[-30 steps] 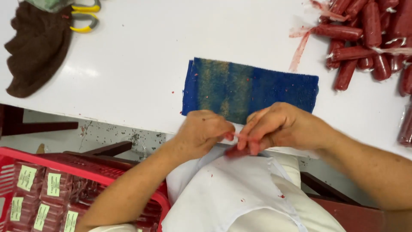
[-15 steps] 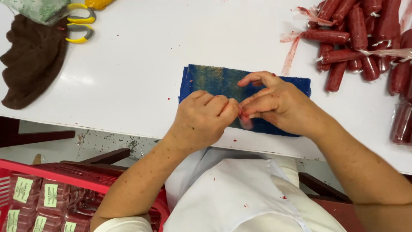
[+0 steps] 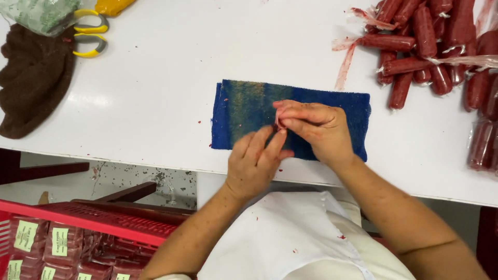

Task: Manually wrapping and sealing small cylindrical products in plastic film at a high speed.

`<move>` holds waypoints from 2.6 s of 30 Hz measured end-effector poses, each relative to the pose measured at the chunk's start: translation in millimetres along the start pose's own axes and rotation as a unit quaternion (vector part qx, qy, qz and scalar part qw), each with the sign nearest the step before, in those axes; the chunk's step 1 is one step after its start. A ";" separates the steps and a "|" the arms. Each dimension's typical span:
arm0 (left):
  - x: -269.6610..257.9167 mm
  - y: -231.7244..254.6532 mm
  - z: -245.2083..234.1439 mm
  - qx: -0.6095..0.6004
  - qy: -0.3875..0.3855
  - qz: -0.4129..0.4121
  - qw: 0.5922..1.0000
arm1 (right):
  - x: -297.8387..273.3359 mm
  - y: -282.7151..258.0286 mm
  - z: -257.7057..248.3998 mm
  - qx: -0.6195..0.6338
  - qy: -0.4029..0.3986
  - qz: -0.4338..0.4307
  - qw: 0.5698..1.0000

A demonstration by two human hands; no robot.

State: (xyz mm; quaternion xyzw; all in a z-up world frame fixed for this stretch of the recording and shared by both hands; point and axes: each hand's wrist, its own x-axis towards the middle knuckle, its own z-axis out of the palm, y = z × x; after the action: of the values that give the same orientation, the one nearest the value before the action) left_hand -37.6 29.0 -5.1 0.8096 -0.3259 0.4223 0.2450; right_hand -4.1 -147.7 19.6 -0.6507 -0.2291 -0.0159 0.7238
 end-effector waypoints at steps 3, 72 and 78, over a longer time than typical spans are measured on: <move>-14.2 9.3 -0.2 -0.192 -0.108 -0.238 0.946 | -7.4 12.9 14.6 -0.021 0.126 0.024 0.992; 57.2 -67.0 -57.3 -0.477 -0.323 -0.455 0.679 | 91.0 -64.6 4.7 -0.650 -0.289 -0.355 0.606; 48.3 -111.4 -79.7 -0.442 -0.513 -0.348 0.648 | 104.0 -58.6 -8.3 -0.652 -0.322 -0.374 0.575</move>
State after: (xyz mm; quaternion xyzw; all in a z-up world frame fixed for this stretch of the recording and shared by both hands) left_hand 23.3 141.4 63.9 0.7463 -0.2421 -0.3708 0.4969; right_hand 72.6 -136.0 110.7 -0.7661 -0.5976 -0.2198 -0.0876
